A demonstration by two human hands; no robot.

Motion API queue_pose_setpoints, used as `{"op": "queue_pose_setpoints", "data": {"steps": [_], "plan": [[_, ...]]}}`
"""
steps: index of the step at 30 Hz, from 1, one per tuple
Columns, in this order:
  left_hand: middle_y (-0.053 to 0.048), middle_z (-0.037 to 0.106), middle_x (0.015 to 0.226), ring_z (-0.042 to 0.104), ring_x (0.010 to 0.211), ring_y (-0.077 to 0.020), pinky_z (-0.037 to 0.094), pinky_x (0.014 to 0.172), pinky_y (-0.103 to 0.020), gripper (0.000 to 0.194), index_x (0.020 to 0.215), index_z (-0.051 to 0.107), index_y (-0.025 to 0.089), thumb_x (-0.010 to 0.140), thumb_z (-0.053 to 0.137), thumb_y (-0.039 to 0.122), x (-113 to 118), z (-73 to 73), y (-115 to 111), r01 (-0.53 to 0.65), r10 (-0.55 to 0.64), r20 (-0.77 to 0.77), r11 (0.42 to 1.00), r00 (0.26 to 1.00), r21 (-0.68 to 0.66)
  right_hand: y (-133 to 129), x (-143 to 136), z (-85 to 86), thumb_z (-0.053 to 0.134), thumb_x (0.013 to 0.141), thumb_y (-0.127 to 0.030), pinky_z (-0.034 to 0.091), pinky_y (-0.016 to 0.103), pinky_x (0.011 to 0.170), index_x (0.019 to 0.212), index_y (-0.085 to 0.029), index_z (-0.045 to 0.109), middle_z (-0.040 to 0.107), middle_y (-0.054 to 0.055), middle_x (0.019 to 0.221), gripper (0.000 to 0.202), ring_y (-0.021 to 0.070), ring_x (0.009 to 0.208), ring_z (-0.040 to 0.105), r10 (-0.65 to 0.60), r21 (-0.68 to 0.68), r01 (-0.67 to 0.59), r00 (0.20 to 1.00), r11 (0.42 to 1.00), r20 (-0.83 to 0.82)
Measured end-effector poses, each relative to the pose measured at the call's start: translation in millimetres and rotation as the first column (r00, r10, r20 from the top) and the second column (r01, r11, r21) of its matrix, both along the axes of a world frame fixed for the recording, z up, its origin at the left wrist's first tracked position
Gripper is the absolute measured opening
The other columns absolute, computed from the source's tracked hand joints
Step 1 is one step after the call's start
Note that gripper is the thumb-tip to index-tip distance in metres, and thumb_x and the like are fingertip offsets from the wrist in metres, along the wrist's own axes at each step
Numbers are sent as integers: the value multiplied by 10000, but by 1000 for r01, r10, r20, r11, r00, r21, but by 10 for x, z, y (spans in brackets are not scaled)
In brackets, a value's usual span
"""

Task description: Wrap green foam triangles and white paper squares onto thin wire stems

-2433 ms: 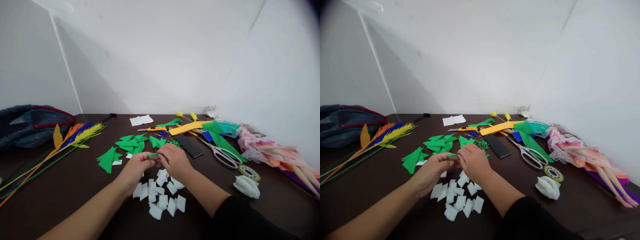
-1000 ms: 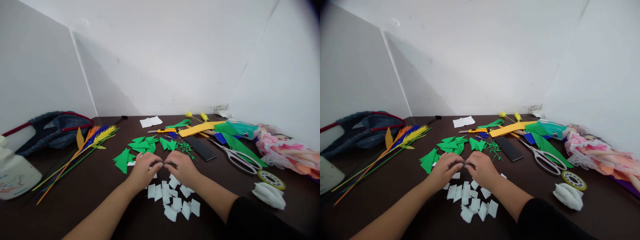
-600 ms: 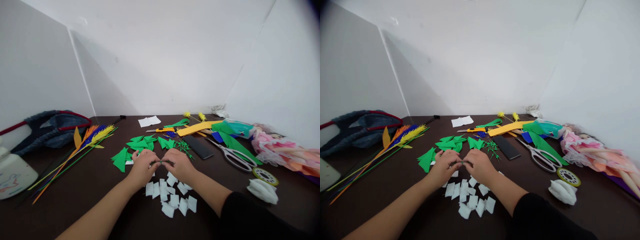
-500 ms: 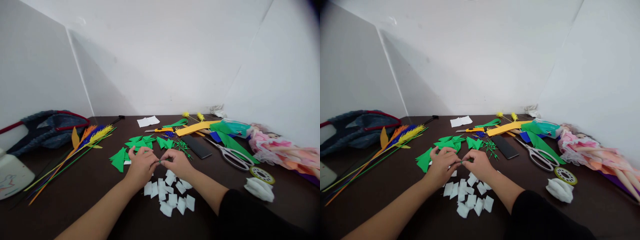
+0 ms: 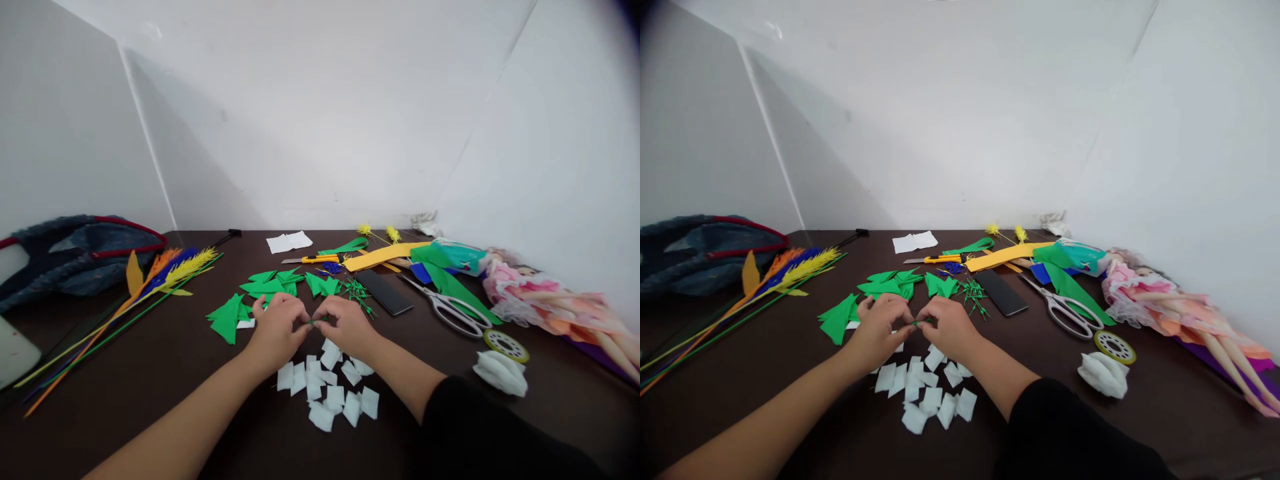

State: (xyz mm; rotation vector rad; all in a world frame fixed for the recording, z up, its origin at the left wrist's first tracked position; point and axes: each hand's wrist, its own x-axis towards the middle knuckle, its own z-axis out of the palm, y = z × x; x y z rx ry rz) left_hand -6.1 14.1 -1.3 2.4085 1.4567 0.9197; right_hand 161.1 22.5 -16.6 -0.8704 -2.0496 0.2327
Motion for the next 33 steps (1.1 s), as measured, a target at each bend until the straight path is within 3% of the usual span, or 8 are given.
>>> {"op": "queue_pose_setpoints", "data": {"steps": [3, 7, 10, 15, 22, 25, 28, 33], "plan": [[-19, 608, 833, 449, 1007, -261, 6, 948, -572, 79, 697, 572, 230, 643, 627, 245, 23, -2, 0, -2, 2, -23, 1000, 1000, 6, -3, 7, 0, 575, 658, -63, 433, 231, 614, 693, -180, 602, 571, -5, 676, 125, 113, 645, 533, -3, -25, 3, 1000, 1000, -9], [-28, 624, 904, 409, 1087, -291, -5, 935, -589, 118, 775, 613, 272, 713, 564, 359, 48, 23, 12, 47, -51, -17, 987, 999, -152, -19, 34, 7, 549, 653, -42, 430, 241, 651, 705, -173, 601, 573, 13, 701, 150, 127, 694, 530, 18, 56, -18, 1000, 998, 10], [-23, 639, 877, 415, 1092, -276, 22, 940, -573, 151, 731, 634, 276, 768, 488, 288, 67, 23, 30, 45, -49, -21, 983, 999, -175, -14, 63, -1, 531, 671, -52, 428, 251, 671, 715, -175, 601, 572, 27, 720, 148, 139, 720, 524, 20, 114, -25, 999, 993, 43], [-15, 628, 896, 444, 1040, -252, 77, 938, -561, 88, 687, 621, 255, 710, 552, 205, 100, 20, 20, -14, 11, -89, 999, 996, -29, 10, 91, -21, 540, 685, -66, 424, 249, 655, 707, -183, 608, 577, 27, 704, 137, 139, 699, 523, 16, 88, -19, 999, 996, 43], [5, 590, 727, 447, 1017, -247, 48, 950, -566, 114, 594, 559, 206, 678, 562, 130, 155, 100, -100, -65, 112, -217, 975, 970, 211, -11, 43, 6, 600, 642, -71, 412, 214, 556, 674, -177, 616, 557, -9, 644, 112, 102, 580, 507, -35, -163, 20, 996, 986, -87], [5, 614, 802, 433, 1035, -263, 25, 938, -590, 34, 675, 586, 235, 670, 595, 202, 122, 106, -93, -56, 80, -176, 988, 981, 141, -22, 38, 23, 591, 646, -61, 407, 216, 569, 663, -181, 609, 543, -13, 641, 122, 104, 596, 500, -26, -136, 16, 997, 991, -76], [3, 625, 938, 427, 1041, -272, 29, 915, -614, 105, 800, 619, 295, 705, 575, 295, 72, 108, -56, -23, 20, -110, 1000, 994, -20, -20, 61, 27, 566, 661, -49, 400, 226, 598, 673, -177, 604, 541, 0, 657, 134, 114, 632, 494, -12, -34, 12, 1000, 999, -23], [11, 635, 905, 433, 1045, -253, 64, 913, -589, 110, 729, 623, 283, 741, 524, 236, 61, 88, -27, -19, 9, -92, 994, 996, -105, -21, 83, 30, 520, 724, -94, 399, 265, 668, 711, -171, 599, 563, 41, 717, 112, 149, 720, 495, 26, 111, -34, 997, 993, 77]]}}
